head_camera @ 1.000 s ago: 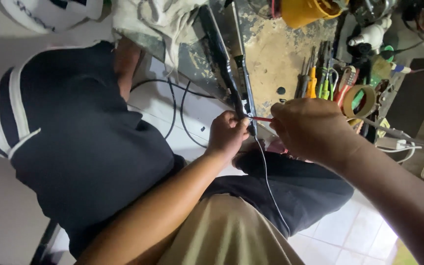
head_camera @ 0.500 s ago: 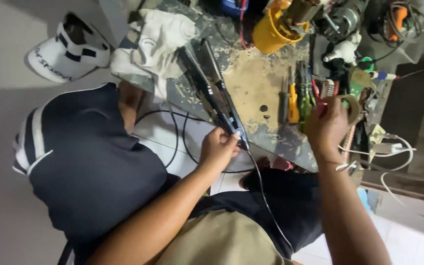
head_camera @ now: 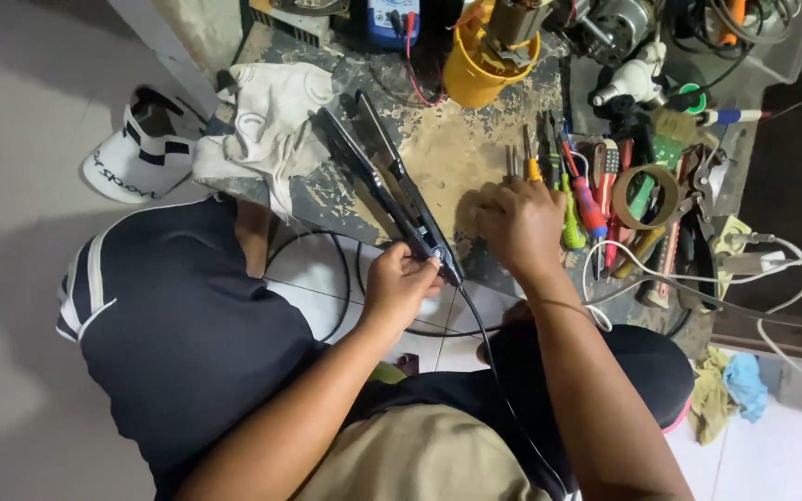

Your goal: Disassembling, inspecting, and reassembling a hair straightener on a repair bench.

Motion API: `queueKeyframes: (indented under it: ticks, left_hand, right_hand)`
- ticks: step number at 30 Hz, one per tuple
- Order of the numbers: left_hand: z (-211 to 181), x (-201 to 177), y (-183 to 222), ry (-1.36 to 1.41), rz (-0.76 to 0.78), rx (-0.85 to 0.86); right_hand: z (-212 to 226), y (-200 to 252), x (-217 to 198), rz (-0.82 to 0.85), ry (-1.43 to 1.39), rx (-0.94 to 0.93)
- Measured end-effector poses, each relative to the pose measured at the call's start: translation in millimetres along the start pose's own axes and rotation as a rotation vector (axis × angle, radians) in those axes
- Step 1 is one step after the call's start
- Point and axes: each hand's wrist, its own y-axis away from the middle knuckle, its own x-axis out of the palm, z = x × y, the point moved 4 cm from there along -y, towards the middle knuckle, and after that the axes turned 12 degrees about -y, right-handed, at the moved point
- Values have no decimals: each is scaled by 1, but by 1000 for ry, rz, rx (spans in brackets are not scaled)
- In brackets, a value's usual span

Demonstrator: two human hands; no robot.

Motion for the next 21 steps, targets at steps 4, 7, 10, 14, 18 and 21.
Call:
queueKeyframes:
  ticks: [4, 7, 10, 14, 18, 21]
  left_hand:
    - [3, 1, -8, -55, 24, 24]
    - [5, 2, -11, -39, 17, 23]
    - [11, 2, -15, -23, 25, 23]
    - [5, -1, -13, -16, 7, -35]
    - [-8, 0, -1, -50, -5, -65]
    - [4, -1, -9, -121, -4, -54]
  right_hand:
    - [-17, 13, 10, 54, -130, 44]
    - [-18, 30, 18, 184, -756, 353]
    - [-1, 39, 13, 273, -975, 471]
    - [14, 40, 9, 216, -1207, 451]
    - [24, 42, 3, 190, -1279, 441]
    - [20, 49, 5, 129, -1340, 481]
